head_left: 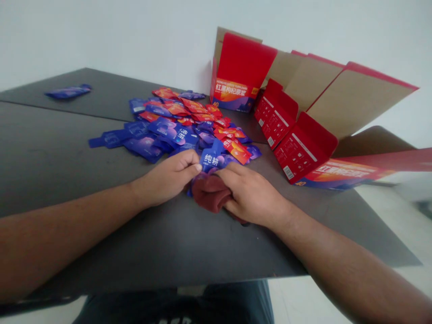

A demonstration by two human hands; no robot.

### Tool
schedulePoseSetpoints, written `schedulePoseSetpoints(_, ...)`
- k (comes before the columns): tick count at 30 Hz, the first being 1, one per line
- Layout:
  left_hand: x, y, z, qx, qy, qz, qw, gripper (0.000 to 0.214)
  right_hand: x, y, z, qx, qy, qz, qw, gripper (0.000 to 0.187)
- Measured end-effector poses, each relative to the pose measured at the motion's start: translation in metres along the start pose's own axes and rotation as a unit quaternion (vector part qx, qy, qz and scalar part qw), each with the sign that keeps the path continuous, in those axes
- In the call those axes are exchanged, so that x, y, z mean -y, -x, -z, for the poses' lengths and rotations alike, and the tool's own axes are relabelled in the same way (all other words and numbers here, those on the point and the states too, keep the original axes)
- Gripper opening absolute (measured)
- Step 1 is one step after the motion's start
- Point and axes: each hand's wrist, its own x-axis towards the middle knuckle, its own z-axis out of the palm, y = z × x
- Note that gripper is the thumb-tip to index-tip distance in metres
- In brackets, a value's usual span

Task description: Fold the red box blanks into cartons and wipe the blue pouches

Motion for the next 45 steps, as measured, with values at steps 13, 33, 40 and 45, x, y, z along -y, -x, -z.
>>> schedulePoseSetpoints(13, -0.004, 0.000, 0.000, 0.013, 0.027, 0.005, 1.000, 0.023, -0.003, 0.000, -0.001, -0.032, 0.011, -0.041, 0.999, 0.020)
schedulePoseSetpoints(33, -0.007, 0.001, 0.001, 0.017, -0.005, -0.005, 1.000, 0.022, -0.006, -0.001, -0.002, -0.046, 0.014, -0.058, 0.997, 0.023)
schedulePoseSetpoints(40, -0.009, 0.000, 0.002, 0.040, -0.030, -0.012, 0.999, 0.022, -0.007, -0.002, 0.000, -0.029, 0.002, -0.034, 0.999, 0.022)
schedulePoseSetpoints(45, -0.011, 0.000, 0.002, 0.057, -0.048, -0.022, 0.997, 0.026, -0.013, -0.003, 0.002, -0.087, 0.014, -0.094, 0.992, 0.022)
